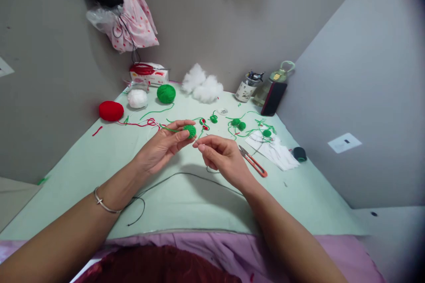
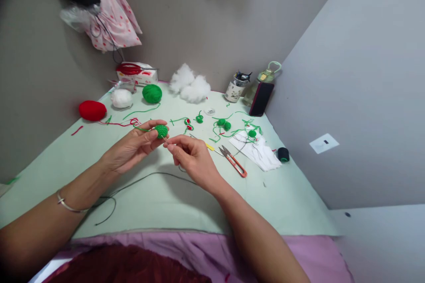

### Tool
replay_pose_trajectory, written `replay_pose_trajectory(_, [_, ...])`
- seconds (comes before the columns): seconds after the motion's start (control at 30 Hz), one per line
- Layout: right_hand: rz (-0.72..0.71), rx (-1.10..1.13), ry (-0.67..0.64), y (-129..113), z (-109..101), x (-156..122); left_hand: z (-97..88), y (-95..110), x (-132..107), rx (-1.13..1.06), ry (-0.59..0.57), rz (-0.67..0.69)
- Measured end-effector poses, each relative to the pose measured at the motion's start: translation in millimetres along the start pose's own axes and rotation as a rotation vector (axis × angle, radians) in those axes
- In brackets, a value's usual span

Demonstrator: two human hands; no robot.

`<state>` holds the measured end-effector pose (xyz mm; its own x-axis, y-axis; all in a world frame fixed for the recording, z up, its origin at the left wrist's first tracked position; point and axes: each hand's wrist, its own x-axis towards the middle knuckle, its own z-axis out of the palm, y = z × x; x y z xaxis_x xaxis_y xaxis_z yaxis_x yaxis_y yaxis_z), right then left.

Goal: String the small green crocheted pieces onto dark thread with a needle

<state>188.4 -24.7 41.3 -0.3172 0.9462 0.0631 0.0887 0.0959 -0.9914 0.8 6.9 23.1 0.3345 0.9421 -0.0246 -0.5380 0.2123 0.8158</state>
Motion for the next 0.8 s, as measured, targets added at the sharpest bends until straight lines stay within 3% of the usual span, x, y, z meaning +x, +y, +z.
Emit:
replay_pose_trajectory(0.47, [0.048,-0.017,0.041,-0.2,3.3,0.4,-0.8,-2.6,-2.3,0.352,0.049,0.134])
replay_pose_trajectory(0.8, [0.031,0.106,0.076,4.5,2.6,3.8,-5.8,6.7,0.5,0.387,0.022,0.114])
